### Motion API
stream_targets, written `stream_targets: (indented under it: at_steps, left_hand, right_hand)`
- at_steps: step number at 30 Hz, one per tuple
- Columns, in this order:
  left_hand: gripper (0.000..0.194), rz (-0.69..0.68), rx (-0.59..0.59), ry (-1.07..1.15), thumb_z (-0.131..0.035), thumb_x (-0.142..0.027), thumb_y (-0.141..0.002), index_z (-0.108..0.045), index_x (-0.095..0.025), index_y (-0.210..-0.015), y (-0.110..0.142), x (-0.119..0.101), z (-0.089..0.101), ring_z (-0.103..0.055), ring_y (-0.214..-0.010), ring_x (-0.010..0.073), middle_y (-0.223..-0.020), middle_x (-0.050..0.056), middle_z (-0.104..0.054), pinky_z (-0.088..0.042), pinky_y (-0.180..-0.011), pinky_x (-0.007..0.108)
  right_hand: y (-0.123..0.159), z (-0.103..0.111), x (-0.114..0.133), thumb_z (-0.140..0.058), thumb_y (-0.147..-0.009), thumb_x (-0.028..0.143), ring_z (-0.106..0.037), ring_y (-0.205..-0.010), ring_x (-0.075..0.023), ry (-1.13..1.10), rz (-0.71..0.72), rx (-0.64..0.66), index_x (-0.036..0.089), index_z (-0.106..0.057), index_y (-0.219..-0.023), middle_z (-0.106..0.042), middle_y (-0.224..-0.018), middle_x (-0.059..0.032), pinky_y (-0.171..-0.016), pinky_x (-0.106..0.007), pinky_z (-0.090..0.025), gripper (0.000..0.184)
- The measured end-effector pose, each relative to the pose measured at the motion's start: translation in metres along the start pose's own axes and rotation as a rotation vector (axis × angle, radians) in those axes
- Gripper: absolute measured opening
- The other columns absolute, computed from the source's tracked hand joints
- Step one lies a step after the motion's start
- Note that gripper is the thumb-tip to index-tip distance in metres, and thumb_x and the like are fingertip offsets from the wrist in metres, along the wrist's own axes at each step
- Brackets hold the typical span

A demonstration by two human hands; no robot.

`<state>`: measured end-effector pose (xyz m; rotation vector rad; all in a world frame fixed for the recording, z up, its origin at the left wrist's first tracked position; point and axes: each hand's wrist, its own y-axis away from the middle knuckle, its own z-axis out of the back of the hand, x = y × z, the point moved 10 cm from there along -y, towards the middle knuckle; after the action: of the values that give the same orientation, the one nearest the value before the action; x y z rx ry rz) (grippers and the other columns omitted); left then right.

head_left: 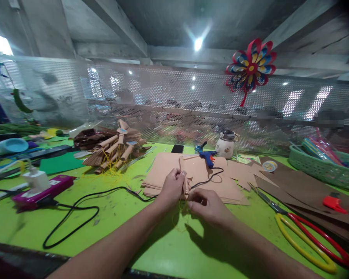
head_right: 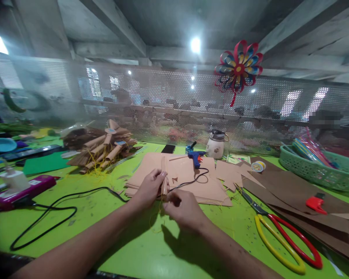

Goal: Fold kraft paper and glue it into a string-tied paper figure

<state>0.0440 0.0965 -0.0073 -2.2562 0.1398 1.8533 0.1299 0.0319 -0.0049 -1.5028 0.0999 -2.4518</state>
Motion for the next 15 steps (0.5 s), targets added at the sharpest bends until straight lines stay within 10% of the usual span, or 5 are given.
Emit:
stream_targets:
  at_steps: [6,15]
  left_hand:
    - [0.017,-0.102,0.008,-0.093,-0.056,-0.029,-0.075,-0.045,-0.017,-0.070,0.001,-0.010,-0.003,-0.050,-0.049,0.0101,-0.055,-0.002,-0.054,-0.041,-0.050,0.021]
    - [0.019,-0.100,0.055,-0.082,-0.058,-0.034,-0.075,-0.050,-0.016,-0.073,0.004,-0.005,-0.008,-0.050,-0.052,0.0096,-0.061,-0.001,-0.055,-0.038,-0.051,0.021]
  right_hand:
    - [-0.004,0.024,0.004,-0.056,-0.077,0.039,-0.048,-0.061,-0.0137,0.003,-0.020,-0.199,0.017,-0.055,-0.071,-0.056,-0.066,-0.0022,-0.056,-0.026,-0.038,0.023]
    - [-0.005,0.006,-0.004,-0.053,-0.080,0.037,-0.045,-0.060,-0.0129,-0.093,-0.018,-0.137,0.016,-0.055,-0.073,-0.054,-0.067,-0.0023,-0.056,-0.027,-0.036,0.022]
